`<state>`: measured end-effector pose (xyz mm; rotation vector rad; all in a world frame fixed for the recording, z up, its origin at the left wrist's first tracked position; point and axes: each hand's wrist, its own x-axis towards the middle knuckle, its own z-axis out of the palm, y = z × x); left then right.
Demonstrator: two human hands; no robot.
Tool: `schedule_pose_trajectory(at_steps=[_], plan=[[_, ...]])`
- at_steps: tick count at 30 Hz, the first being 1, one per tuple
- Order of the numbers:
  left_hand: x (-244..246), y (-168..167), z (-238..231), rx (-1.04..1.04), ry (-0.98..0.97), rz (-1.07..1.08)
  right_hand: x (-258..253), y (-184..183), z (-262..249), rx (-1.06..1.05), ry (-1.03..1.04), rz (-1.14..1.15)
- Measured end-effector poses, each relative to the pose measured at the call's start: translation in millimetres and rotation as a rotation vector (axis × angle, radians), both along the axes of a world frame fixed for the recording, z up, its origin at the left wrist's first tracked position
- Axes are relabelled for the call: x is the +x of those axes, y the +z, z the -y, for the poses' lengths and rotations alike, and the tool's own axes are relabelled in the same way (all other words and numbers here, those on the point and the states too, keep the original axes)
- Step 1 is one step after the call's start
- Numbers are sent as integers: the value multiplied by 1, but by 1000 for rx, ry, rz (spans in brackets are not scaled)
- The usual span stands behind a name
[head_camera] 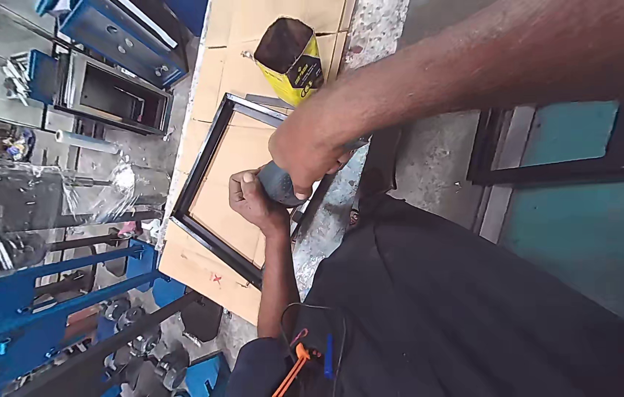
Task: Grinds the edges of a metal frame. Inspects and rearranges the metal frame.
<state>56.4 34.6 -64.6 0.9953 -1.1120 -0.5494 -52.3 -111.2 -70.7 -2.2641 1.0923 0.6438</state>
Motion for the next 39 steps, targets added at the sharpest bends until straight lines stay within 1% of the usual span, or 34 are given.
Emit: schedule_pose_trajectory(at_steps=[2,6,10,11,13,14,15,16,17,18,19,20,21,22,23,24,26,30,34,39], plan=[[1,-2,-1,-5,-7,-4,0,-2,-3,0,26,27],[0,-3,-1,-2,3,18,0,-2,-1,24,12,-5],[2,-5,-2,13,-9,13,-1,-4,-1,17,33,10],[2,-6,-2,19,-14,8,-3,-3,-2,16,31,29],[2,-6,-1,24,-19,-3,-17,3,-12,-87,28,165],[2,-7,-1,22,-19,-6,-27,12,-21,-148,27,269],[1,-7,-1,21,-14,-6,-36,33,-26,-128,52,298],[2,-8,-1,24,-10,-5,-34,73,-25,90,87,48],[2,-9,-1,23,-9,-7,-45,26,-24,-116,116,458],[3,-10,-2,24,-9,-3,-43,3,-18,-127,123,581],[3,-10,-1,21,-11,1,-41,0,-15,-81,133,604],[4,-11,-1,21,-12,3,-41,6,-22,-99,120,655],[3,-11,-1,23,-11,2,-43,32,-36,-107,87,643],[3,-11,-1,24,-8,1,-39,96,-50,59,31,300],[3,-11,-1,27,-5,2,-30,134,-62,104,-49,100],[3,-11,-1,31,-2,5,-27,149,-69,102,-93,23],[3,-11,0,29,10,13,-30,152,-71,52,-57,47],[1,-12,-2,-7,52,14,-38,152,-73,-147,162,120],[-3,-14,-4,-28,107,-10,-41,158,-76,-238,259,160],[2,-14,-1,-7,95,-7,-50,153,-86,-461,394,308]])
